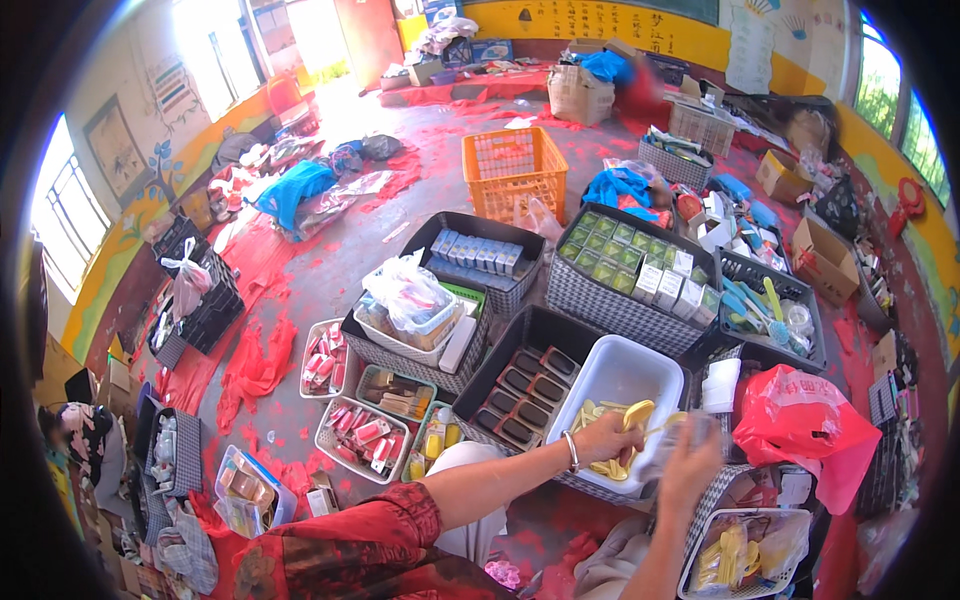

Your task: The person sits on the floor and wipes yellow plastic spoons one by one with a gray cloth, then places them into a white container. The person repeats this process for multiple spoons throughout the clip.

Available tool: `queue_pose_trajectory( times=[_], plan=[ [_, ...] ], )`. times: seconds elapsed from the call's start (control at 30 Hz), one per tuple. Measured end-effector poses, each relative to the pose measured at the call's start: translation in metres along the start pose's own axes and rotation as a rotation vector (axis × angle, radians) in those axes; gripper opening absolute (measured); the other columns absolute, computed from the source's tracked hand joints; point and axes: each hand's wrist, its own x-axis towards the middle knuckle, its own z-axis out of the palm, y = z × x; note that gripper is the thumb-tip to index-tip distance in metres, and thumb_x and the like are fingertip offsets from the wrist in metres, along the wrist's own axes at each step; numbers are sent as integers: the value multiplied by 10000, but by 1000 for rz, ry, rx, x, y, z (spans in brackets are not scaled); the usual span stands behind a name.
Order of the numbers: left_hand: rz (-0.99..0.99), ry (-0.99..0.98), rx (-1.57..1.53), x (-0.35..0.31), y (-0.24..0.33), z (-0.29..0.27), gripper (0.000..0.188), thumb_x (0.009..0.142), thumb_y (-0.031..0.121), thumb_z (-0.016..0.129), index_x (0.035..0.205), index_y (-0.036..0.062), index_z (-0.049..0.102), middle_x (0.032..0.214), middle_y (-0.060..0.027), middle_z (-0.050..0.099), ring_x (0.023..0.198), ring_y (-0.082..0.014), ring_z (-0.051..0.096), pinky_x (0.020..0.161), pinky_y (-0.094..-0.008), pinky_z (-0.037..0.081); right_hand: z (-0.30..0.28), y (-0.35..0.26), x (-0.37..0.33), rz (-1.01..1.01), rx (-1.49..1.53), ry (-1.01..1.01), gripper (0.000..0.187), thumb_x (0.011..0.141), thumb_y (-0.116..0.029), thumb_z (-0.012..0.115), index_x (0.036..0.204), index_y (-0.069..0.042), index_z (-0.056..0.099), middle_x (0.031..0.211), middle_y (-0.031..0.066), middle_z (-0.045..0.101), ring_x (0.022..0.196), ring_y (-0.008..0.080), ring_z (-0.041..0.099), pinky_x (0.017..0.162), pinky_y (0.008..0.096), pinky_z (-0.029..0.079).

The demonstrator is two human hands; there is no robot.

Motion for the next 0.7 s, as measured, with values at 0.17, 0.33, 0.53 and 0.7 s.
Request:
queue_pose_trajectory(
  times=[0.17,0.33,0.53,0.7],
  plan=[
    [77,69,110,-3,-3,0,123,828,131,563,792,24,611,626,-28,587,514,-78,542,486,-252,451,20,-10,-14,-307,-243,-95,352,681,-25,576,1021,-93,519,1017,98,531,795,335,597,612,419,492],
    [27,-45,-125,-13,12,-4,119,850,110,535,831,7,592,579,-14,527,481,-52,458,417,-185,340,-21,53,15,-57,-531,167,250,769,-138,601,1003,-91,525,974,140,545,816,347,581,637,449,472],
    [-37,-150,-257,-19,29,-5,276,917,277,493,863,18,574,570,3,489,467,-37,336,436,-170,239,-22,63,28,612,730,217,207,834,-197,620,916,-7,619,787,62,625,654,165,582,594,307,452],
    [-30,-163,-214,-18,27,2,259,921,274,488,862,32,560,574,0,496,475,-30,355,437,-166,237,-10,20,17,619,1094,82,179,835,-186,631,909,-26,601,786,13,592,683,92,557,632,235,456]
  ],
)
